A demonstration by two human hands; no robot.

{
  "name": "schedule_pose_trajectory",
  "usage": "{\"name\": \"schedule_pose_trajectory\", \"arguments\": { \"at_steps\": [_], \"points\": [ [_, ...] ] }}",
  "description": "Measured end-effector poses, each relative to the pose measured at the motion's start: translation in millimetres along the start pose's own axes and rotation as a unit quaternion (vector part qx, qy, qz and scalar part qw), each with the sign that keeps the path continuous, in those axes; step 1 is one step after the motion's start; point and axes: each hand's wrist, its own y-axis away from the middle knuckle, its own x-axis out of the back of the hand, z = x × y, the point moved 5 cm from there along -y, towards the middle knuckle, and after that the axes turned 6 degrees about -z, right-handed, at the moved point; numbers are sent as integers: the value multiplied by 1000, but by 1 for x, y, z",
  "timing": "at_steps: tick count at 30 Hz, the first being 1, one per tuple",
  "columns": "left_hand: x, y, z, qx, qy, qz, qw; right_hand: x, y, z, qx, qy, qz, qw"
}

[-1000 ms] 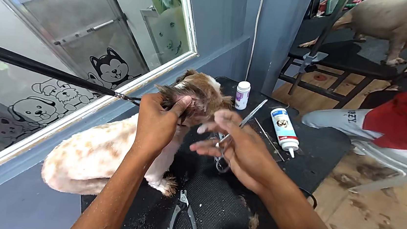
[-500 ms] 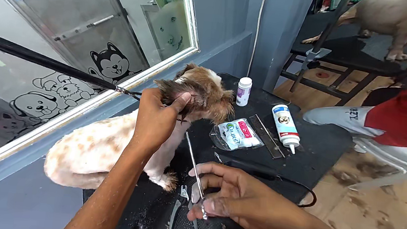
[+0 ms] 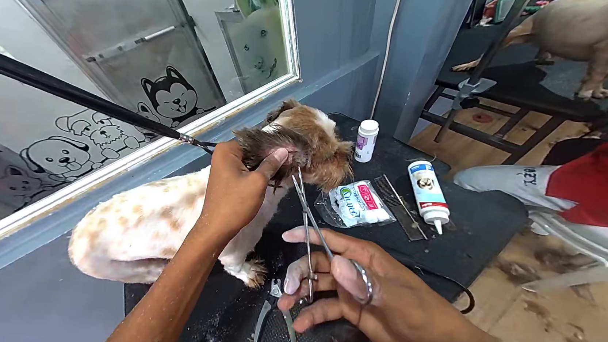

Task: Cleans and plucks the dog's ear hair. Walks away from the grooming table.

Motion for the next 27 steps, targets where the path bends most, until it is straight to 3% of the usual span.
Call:
{"name": "schedule_pose_trajectory", "arguments": {
  "at_steps": [27],
  "points": [
    [-2, 9, 3, -22, -34, 4, 999, 6, -4, -9, -4, 5, 38, 999]
  ]
}}
